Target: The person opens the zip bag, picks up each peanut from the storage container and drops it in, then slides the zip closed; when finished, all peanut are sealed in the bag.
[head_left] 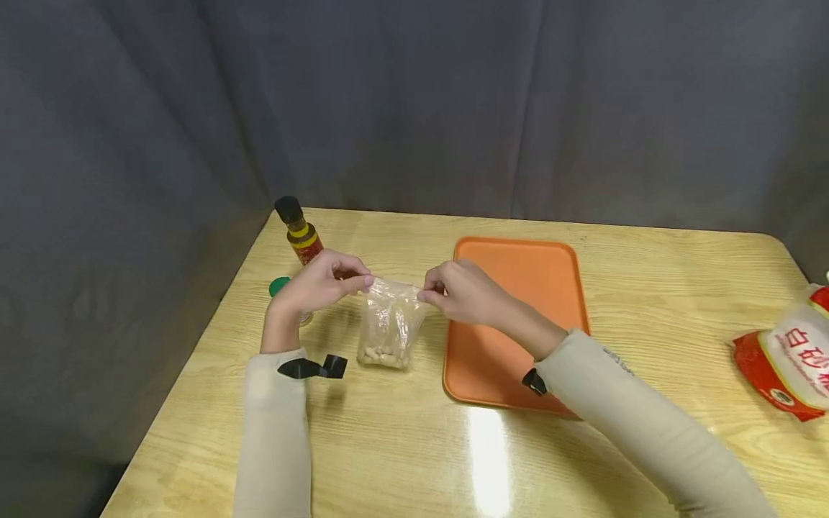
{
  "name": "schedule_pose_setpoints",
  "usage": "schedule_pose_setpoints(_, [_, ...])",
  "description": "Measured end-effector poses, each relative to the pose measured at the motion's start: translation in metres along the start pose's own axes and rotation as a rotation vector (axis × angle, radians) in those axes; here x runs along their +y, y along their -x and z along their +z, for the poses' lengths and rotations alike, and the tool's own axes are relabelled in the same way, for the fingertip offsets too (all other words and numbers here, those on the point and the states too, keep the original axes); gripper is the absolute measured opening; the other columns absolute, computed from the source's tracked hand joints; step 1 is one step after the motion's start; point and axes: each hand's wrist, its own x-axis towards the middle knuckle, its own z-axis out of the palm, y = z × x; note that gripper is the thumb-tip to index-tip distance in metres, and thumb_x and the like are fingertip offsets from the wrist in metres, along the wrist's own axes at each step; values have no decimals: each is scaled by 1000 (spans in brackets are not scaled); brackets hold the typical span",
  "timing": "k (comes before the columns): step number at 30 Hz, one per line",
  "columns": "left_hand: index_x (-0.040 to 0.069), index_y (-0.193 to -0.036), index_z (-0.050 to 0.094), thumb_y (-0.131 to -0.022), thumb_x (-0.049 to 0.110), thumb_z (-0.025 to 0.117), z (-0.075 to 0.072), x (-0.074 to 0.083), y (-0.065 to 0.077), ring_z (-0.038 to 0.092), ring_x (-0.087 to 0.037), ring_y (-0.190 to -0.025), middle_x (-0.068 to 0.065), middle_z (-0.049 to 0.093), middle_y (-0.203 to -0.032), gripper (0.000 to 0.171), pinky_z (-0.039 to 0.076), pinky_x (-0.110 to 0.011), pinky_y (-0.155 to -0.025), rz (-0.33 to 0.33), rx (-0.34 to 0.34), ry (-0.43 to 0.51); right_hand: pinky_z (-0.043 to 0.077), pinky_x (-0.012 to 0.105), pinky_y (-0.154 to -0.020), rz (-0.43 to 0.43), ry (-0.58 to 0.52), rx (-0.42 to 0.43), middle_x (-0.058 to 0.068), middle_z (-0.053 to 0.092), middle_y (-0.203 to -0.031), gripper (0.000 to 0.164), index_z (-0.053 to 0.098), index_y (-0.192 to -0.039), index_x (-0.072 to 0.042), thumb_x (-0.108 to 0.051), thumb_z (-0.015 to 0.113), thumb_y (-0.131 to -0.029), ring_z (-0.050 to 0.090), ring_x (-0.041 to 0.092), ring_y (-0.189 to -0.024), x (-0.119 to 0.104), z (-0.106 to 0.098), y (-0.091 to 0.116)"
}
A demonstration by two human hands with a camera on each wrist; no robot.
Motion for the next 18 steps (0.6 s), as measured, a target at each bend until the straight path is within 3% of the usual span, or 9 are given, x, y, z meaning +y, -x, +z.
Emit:
schedule_pose_setpoints(5, [-2,-97,74,-99,11,61,16,-39,-40,59,-26,-75,-12,68,-86,18,48,-32,-64,-122,-40,-66,22,27,-52,118,188,-66,-6,28,-55,48,41,-55,-15,-11,70,-92,24,9,-53,33,19,-26])
schedule_pose_setpoints(7, [-2,-93,73,-99,10,60,21,-47,-49,56,-22,-69,-12,66,-82,19,47,-31,-60,-177,-55,-117,28,28,-55,138,308,-94,-4,27,-57,51,36,-55,-15,-12,71,-91,27,13,-56,40,27,-35])
schedule_pose_setpoints(10, [-1,-84,70,-98,10,60,27,-51,-55,51,-19,-66,-8,62,-75,20,44,-30,-61,-229,-72,-212,44,33,-73,166,466,-156,-2,42,-61,40,48,-61,-14,-21,72,-92,44,18,-65,43,37,-44])
schedule_pose_setpoints(13, [2,-74,65,-96,12,62,32,-52,-56,46,-18,-66,-3,55,-69,25,38,-31,-65,-258,-74,-298,45,40,-92,188,549,-211,1,61,-76,25,63,-76,-13,-29,71,-93,58,24,-85,42,45,-49])
schedule_pose_setpoints(18, [8,-65,56,-96,14,63,35,-52,-55,43,-19,-63,-1,46,-63,32,37,-32,-64,-327,-50,-316,43,39,-92,225,534,-211,0,64,-78,24,66,-75,-14,-29,71,-93,57,24,-88,41,50,-52])
